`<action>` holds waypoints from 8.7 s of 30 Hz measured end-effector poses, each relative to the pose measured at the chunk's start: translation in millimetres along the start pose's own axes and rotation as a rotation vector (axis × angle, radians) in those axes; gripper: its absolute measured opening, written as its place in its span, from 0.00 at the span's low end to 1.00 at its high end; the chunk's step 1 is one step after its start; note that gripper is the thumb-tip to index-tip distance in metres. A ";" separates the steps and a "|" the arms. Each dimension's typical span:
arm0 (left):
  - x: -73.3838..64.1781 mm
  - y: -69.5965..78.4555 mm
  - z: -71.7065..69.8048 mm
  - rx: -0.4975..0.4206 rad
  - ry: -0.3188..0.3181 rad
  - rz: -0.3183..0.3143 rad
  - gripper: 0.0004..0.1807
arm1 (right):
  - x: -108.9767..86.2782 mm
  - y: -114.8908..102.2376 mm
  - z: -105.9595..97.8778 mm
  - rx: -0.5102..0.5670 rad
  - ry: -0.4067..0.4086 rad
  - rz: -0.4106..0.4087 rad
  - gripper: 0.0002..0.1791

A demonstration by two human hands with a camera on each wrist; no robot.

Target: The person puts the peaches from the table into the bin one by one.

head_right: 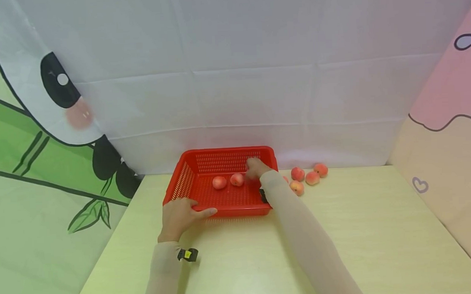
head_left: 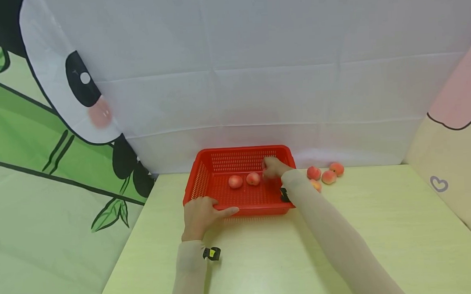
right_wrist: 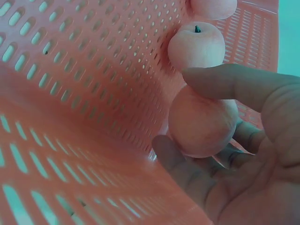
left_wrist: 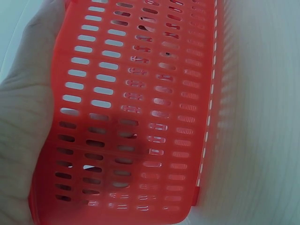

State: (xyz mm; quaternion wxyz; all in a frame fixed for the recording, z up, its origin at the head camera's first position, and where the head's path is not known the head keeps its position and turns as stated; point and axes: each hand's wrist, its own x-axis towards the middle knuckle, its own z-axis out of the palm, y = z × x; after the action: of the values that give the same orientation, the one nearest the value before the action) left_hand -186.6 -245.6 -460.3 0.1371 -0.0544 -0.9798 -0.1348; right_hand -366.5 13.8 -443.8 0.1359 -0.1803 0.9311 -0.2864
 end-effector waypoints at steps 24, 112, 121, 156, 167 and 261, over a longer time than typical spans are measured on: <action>-0.6 -1.1 0.8 -0.010 0.010 0.003 0.43 | -1.4 -2.6 0.7 0.091 -0.126 0.151 0.17; -1.7 1.2 1.5 0.015 -0.020 -0.010 0.42 | -144.1 116.6 -13.7 0.007 0.228 -0.111 0.42; -2.1 2.0 1.3 -0.006 0.007 -0.007 0.43 | -140.9 118.4 -8.3 -0.050 0.180 -0.197 0.33; 0.9 2.1 -1.7 0.003 -0.006 -0.009 0.42 | -143.5 125.1 -9.2 0.044 0.087 -0.066 0.10; 0.8 0.6 -1.2 0.004 0.007 0.004 0.43 | -145.9 127.7 -12.3 0.081 0.088 -0.007 0.08; 0.9 0.3 -3.4 0.012 0.002 -0.025 0.42 | -67.7 -93.1 -84.0 0.376 0.500 -0.665 0.09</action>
State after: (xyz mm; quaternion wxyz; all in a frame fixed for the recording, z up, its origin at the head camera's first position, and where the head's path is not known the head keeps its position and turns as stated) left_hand -186.5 -246.2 -456.8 0.1369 -0.0412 -0.9811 -0.1305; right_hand -311.6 10.8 -312.3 -0.1620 -0.3668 0.7588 -0.5132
